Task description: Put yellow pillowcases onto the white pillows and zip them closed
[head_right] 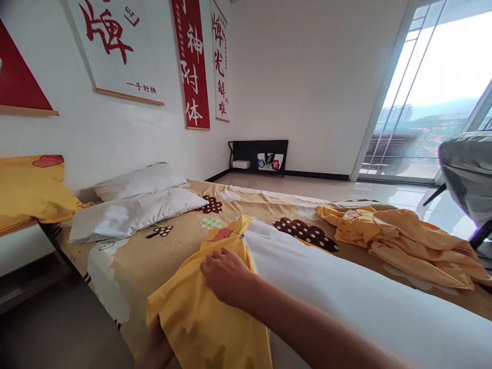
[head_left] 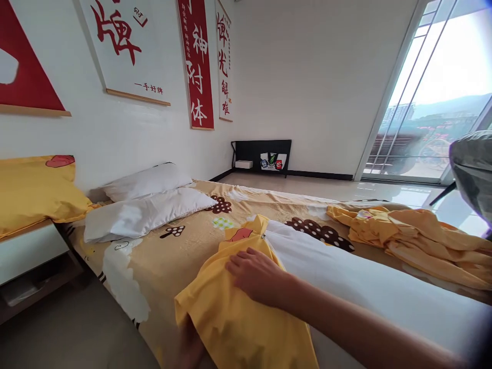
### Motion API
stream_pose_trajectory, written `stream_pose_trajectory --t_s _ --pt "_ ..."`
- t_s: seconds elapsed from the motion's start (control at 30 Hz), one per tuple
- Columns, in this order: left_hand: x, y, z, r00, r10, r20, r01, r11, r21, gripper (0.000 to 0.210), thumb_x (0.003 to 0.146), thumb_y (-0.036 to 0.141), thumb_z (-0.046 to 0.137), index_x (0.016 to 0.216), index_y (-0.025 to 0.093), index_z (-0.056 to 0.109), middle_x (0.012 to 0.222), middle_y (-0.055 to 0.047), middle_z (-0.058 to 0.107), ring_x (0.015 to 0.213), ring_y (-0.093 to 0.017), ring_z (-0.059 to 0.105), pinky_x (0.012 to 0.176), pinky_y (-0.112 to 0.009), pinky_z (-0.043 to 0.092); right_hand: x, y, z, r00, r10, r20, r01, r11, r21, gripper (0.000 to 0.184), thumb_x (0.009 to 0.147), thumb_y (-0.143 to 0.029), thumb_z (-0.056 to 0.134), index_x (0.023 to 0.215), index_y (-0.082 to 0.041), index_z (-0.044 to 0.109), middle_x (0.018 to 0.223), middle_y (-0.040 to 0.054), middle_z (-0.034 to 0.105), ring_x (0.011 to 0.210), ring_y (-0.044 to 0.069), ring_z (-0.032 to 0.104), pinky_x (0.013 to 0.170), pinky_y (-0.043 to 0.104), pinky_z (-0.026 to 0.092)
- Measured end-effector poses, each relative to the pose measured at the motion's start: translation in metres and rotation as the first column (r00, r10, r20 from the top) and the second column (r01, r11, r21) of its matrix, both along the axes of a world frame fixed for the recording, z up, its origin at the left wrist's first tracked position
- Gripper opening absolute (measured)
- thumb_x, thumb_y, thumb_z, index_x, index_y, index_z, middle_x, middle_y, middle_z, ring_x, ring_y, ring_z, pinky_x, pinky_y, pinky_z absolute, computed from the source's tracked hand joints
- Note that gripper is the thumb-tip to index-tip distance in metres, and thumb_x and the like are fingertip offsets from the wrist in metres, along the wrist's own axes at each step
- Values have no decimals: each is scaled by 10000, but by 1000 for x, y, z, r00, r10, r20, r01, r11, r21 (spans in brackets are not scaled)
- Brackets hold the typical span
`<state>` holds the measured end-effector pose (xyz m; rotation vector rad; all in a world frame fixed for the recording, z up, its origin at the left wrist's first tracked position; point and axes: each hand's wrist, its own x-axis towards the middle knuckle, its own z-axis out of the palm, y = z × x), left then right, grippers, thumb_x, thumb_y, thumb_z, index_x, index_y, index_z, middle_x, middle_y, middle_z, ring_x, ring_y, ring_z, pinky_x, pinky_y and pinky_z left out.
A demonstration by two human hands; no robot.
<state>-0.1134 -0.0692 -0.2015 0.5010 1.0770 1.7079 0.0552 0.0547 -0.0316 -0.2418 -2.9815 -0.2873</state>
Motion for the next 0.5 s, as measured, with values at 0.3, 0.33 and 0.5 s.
stream_pose_trajectory --t_s 0.3,0.33,0.5 --pt "-5 -4 4 986 1 167 8 998 -55 440 678 435 734 1061 225 679 1082 -112 698 1178 -356 558 934 -428 510 0 -4 -41 990 125 -63 -127 991 -30 150 883 -265 496 851 -164 602 857 55 603 834 190 510 771 336 375" --pt "-7 -3 6 985 -11 172 23 998 -63 413 674 424 742 1032 226 685 1074 -107 701 1171 -363 562 916 -427 519 -1 -4 -41 987 142 -77 -142 990 6 142 884 -209 479 805 -166 589 833 47 592 803 179 498 727 325 365" --pt "-13 13 16 979 -88 182 94 995 -27 392 658 410 747 998 227 677 1065 -92 702 1162 -377 562 888 -434 543 6 -5 -33 943 268 -198 -230 953 198 271 894 -84 427 662 -163 542 700 28 526 673 154 426 614 321 297"
